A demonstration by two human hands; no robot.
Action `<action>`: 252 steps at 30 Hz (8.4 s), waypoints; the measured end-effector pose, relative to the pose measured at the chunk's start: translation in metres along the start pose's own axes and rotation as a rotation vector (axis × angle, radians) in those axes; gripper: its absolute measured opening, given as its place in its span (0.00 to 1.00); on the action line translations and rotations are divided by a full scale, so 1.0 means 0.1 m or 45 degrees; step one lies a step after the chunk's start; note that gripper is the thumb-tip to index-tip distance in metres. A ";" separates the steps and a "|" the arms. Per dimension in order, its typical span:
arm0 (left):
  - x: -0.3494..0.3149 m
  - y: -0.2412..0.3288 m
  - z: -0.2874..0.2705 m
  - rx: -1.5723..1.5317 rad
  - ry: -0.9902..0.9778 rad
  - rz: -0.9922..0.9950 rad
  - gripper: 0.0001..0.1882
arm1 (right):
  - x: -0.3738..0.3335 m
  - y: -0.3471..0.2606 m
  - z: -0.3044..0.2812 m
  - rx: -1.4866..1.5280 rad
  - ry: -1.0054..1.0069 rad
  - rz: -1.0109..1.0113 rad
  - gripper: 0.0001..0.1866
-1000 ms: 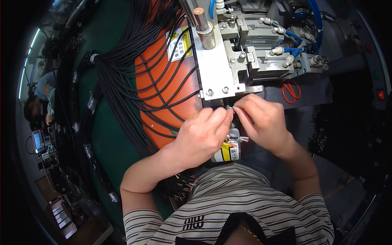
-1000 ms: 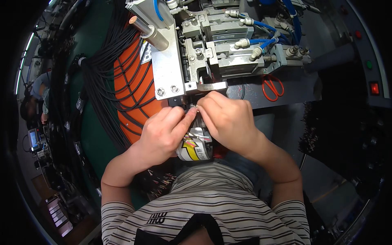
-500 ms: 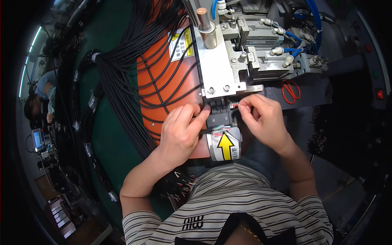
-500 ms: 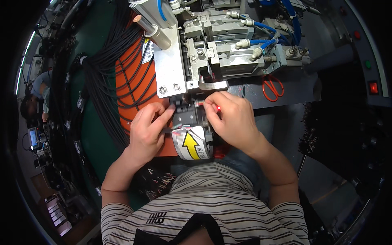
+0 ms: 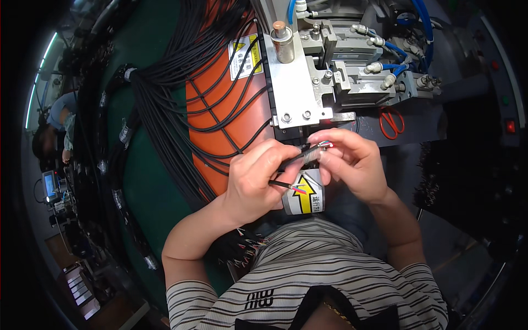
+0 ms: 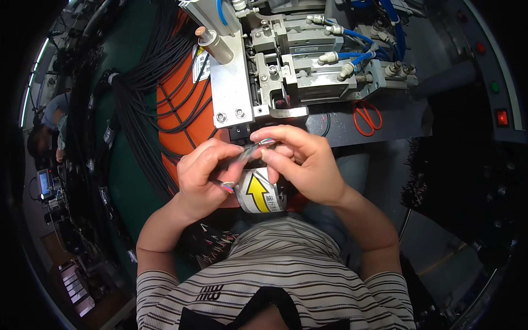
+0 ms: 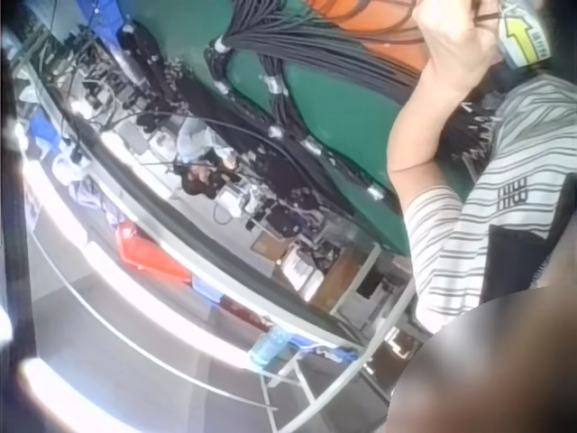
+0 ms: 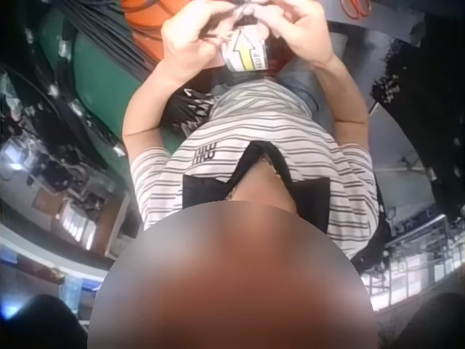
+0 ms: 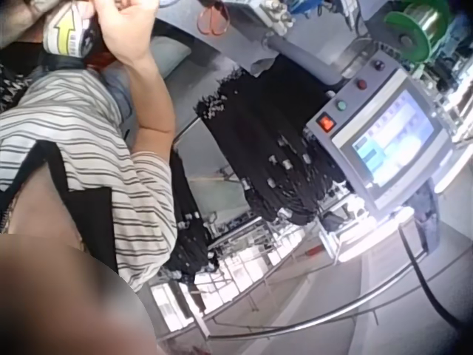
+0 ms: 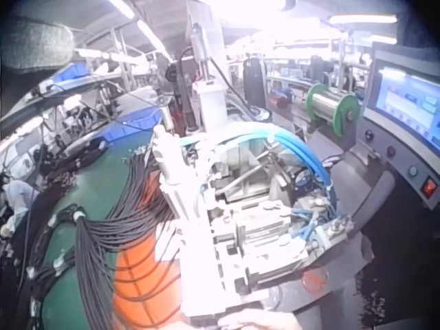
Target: Assembling a wire harness by inserting individual wires into the terminal block of an automated machine.
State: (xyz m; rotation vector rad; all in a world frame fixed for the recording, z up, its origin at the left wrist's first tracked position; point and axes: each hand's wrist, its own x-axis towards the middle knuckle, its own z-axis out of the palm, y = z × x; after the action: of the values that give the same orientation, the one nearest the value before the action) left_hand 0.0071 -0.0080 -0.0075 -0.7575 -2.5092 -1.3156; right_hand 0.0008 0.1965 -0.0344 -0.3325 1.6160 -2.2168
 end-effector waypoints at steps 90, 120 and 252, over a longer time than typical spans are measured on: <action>0.11 0.09 0.02 0.675 -0.513 0.307 0.26 | 0.08 0.05 0.01 -1.305 0.286 -0.606 0.01; 0.09 -0.04 -0.01 -0.219 -0.242 -0.164 0.08 | -0.02 -0.03 0.07 0.099 0.192 0.067 0.08; 0.07 0.04 0.04 -0.155 -0.405 -0.285 0.03 | 0.08 -0.04 -0.07 -0.795 0.040 -0.384 0.04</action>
State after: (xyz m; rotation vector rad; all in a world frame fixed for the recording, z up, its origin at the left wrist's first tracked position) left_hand 0.0033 -0.0006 -0.0038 -0.7835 -2.8543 -1.5396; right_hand -0.0099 0.2000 -0.0333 -0.7506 2.3853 -1.8508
